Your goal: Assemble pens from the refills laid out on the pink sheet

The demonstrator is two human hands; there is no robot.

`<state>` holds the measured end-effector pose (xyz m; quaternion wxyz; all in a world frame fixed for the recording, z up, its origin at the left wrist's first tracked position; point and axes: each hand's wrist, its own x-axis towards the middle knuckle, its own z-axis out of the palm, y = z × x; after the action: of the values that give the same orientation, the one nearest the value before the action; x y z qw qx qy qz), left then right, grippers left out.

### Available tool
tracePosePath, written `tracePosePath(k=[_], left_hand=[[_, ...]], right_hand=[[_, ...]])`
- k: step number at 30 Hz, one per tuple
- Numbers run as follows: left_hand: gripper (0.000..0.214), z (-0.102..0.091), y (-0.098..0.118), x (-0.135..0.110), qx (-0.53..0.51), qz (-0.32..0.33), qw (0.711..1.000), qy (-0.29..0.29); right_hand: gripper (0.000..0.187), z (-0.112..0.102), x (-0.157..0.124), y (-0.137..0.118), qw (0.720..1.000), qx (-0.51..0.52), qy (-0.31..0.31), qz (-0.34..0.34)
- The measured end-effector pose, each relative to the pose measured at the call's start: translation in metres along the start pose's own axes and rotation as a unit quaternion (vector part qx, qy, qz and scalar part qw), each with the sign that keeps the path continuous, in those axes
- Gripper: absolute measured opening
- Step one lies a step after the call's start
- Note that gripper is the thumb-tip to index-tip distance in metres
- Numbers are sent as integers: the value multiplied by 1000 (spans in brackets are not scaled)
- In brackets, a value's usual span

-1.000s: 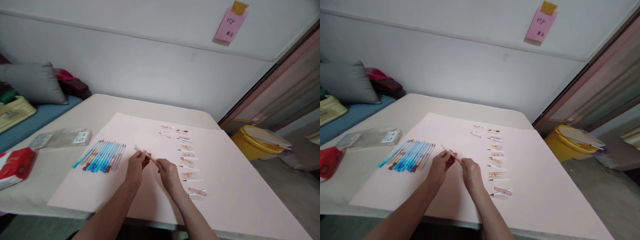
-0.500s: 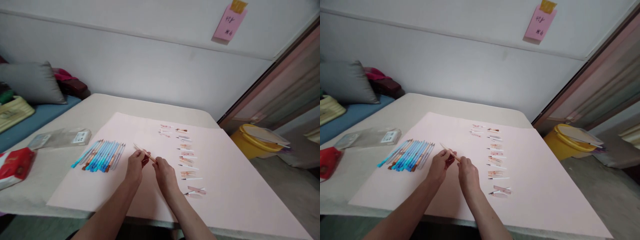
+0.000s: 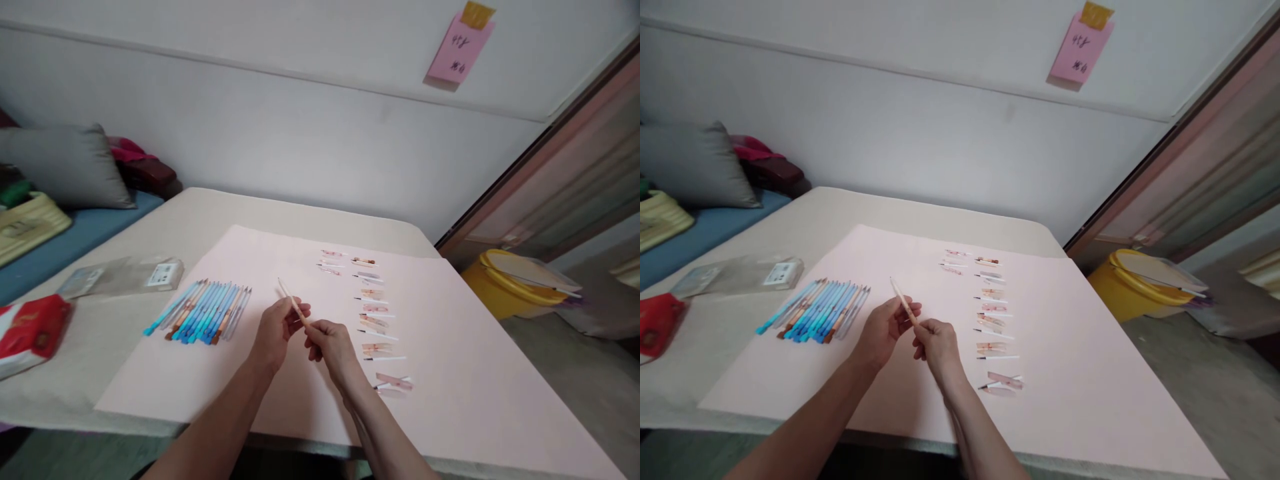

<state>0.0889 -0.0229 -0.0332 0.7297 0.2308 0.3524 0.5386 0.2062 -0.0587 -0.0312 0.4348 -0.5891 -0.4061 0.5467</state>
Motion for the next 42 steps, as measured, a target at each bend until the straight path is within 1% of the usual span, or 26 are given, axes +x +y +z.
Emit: tracePosePath(k=[3, 5, 6, 9, 11, 14, 18, 21, 24, 26, 29, 31, 33, 36, 38, 42], left_hand=[[30, 1, 1, -1, 34, 12, 999, 38], [31, 1, 3, -2, 53, 13, 997, 55], [32, 1, 3, -2, 53, 7, 997, 51], [32, 0, 4, -3, 13, -23, 1000, 6], [30, -2, 4, -2, -19, -35, 999, -7], [23, -3, 2, 1, -30, -21, 999, 8], [16, -4, 2, 4, -2, 31, 999, 23], [16, -5, 4, 4, -6, 16, 999, 30], [21, -4, 4, 3, -22, -1, 999, 38], [21, -4, 3, 3, -19, 7, 999, 50], [21, -4, 4, 3, 20, 33, 997, 63], [21, -4, 6, 3, 41, 37, 996, 70], [16, -5, 7, 2, 41, 33, 995, 79], [28, -5, 8, 2, 33, 39, 996, 80], [32, -5, 6, 2, 32, 44, 995, 78], [24, -7, 5, 3, 66, 63, 992, 85]], right_hand=[[17, 4, -2, 1, 1000, 8, -12, 6], [17, 6, -4, 2, 999, 37, -22, 16], [17, 7, -5, 2, 998, 58, -29, 25], [21, 6, -7, 2, 990, 118, -48, 57], [24, 5, -7, 2, 987, 135, -54, 69], [25, 5, -8, 2, 987, 135, -55, 71], [25, 8, -8, 6, 987, 137, -54, 69], [24, 9, -7, 8, 986, 143, -52, 69], [22, 8, -6, 8, 988, 131, -48, 64], [21, 9, -6, 8, 990, 116, -41, 63], [18, 11, -6, 9, 992, 99, -34, 64], [18, 12, -6, 10, 992, 101, -38, 67], [18, 12, -6, 10, 990, 115, -46, 70], [20, 10, -6, 10, 989, 125, -50, 67], [19, 10, -5, 10, 992, 107, -38, 58], [16, 11, -3, 12, 996, 69, -23, 46]])
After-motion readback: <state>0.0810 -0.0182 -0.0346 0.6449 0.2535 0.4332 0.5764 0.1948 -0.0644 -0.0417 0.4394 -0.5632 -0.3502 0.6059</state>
